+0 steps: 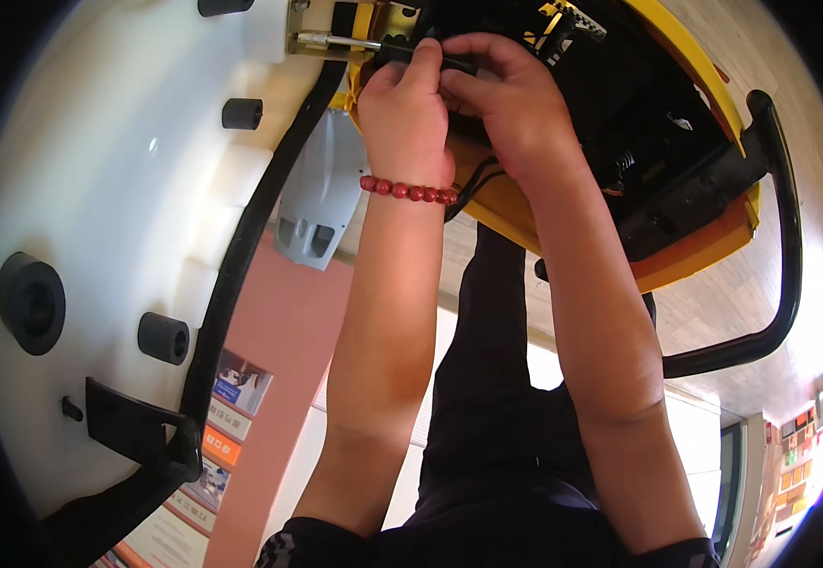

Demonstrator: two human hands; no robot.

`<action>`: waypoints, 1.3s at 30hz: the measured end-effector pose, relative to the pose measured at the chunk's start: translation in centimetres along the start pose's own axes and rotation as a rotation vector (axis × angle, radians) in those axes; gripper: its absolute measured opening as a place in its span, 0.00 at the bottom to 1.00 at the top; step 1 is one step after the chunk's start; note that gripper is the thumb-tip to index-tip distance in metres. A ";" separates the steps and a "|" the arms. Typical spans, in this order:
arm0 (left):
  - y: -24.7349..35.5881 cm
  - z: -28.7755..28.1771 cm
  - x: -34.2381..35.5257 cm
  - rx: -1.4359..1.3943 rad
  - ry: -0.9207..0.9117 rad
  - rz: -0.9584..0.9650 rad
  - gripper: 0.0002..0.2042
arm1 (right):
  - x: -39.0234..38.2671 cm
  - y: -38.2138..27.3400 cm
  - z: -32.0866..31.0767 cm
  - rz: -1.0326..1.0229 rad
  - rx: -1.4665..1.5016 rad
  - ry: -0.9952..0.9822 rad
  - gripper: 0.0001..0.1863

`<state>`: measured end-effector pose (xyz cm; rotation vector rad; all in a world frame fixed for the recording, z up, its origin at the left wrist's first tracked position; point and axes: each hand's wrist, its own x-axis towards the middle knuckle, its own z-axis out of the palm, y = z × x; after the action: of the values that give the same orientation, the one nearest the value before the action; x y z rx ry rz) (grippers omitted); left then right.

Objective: The person is using a socket wrench and screwdriver to disassemble and repair the seat mechanism of a yellow electric motorcycle.

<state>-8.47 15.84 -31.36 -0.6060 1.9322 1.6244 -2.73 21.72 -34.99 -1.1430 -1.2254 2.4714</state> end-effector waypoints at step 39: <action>0.0 0.2 -0.2 0.027 -0.025 -0.015 0.08 | 0.0 -0.8 -1.2 0.087 -0.017 -0.026 0.14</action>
<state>-8.28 16.07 -31.27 -0.5853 1.9243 1.5868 -2.06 22.93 -34.86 -1.1966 -1.2308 2.5508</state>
